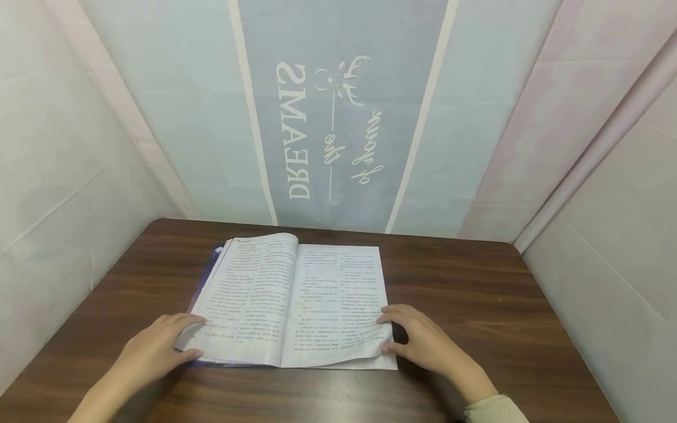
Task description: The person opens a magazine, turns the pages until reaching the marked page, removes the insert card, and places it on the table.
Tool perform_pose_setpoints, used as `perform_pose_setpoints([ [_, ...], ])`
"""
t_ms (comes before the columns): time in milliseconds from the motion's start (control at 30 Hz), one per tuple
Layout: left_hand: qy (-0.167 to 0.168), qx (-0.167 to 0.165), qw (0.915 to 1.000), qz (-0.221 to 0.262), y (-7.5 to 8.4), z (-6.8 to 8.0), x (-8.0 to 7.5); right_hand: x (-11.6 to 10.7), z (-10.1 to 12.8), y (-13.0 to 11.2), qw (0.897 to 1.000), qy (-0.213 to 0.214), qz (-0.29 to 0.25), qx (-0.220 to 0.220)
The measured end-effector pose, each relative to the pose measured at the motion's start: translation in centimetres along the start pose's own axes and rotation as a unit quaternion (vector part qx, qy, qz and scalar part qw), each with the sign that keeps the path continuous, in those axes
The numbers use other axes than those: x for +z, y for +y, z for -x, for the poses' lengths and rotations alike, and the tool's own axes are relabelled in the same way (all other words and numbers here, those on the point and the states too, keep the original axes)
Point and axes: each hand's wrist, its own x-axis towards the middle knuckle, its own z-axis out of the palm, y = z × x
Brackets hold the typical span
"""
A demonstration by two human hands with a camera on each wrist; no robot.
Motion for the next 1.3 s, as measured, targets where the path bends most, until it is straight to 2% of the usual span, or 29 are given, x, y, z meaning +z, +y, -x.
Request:
perform_pose_setpoints([
  [167,0.015,0.005,0.9999,0.006,0.9,-0.2,-0.2,0.0,-0.3,-0.4,1.000,0.023,0.000,-0.002],
  [300,0.032,0.009,0.9990,0.029,2.2,-0.5,-0.3,-0.2,-0.8,-0.9,0.999,0.042,0.004,0.000],
  [433,0.033,0.018,0.9981,0.049,3.6,-1.0,-0.1,-0.5,-1.2,-1.4,0.999,0.052,0.004,0.008],
  [700,0.052,0.064,0.9944,0.067,6.2,-1.9,1.0,-1.1,-2.4,-2.3,0.996,0.091,0.010,-0.009],
  [833,0.059,0.075,0.9914,0.089,7.7,-2.3,1.5,-1.5,-3.2,-3.1,0.994,0.110,0.005,-0.013],
  [1000,0.076,0.107,0.9844,0.117,9.6,-2.7,1.5,-2.0,-4.5,-4.3,0.992,0.127,0.006,-0.022],
  [1300,0.122,0.188,0.9642,0.141,12.9,-3.3,0.6,-2.8,-6.2,-6.4,0.987,0.152,0.006,-0.049],
])
